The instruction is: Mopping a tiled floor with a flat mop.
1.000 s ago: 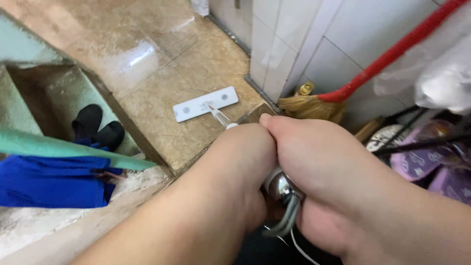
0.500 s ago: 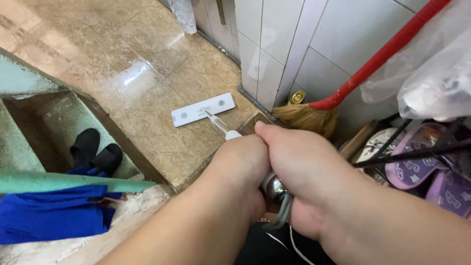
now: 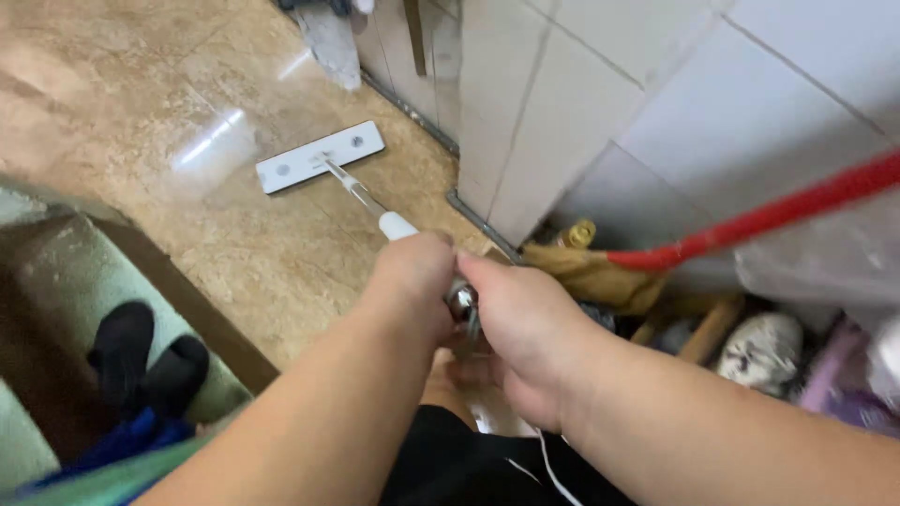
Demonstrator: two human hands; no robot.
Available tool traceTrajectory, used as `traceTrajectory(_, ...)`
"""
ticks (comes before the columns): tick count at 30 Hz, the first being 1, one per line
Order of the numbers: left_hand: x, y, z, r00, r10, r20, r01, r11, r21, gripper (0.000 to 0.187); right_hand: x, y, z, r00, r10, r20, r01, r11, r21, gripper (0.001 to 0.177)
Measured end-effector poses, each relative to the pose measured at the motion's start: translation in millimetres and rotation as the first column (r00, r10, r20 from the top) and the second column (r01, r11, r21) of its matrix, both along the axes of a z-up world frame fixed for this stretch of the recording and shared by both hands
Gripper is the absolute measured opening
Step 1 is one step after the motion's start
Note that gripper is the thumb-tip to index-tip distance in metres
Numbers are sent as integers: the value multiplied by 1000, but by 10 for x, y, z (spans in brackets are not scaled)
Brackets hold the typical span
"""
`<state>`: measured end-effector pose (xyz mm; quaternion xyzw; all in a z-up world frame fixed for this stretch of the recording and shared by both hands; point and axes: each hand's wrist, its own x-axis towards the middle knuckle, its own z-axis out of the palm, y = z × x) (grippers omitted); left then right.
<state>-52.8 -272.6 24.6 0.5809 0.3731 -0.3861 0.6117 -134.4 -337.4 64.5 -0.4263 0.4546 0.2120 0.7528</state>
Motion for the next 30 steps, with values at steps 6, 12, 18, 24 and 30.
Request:
traceTrajectory(6,1470,120,-245,996,76,39,-79,994,76,34,962,15,215,999,-8,-32,8,1000,-3,47)
traceTrajectory(12,2388,219,8,981,168,99,-175,983,63,32,1365,-126,235,989,13,-148,-17,999,-30,67)
traceTrajectory(18,2487,308,-216,997,-5,79,-6,989,145,35,1271,-161,202,988,27,-152,-30,999,-21,63)
traceTrajectory(24,1807,455,-480,995,-80,54,65,969,239,43,858,-169,66,989,78,-123,-82,996,-31,64)
traceTrajectory(30,401,427,-627,966,-258,28,241,932,271,38,27,-96,1,985,145,-95,-145,989,9,57)
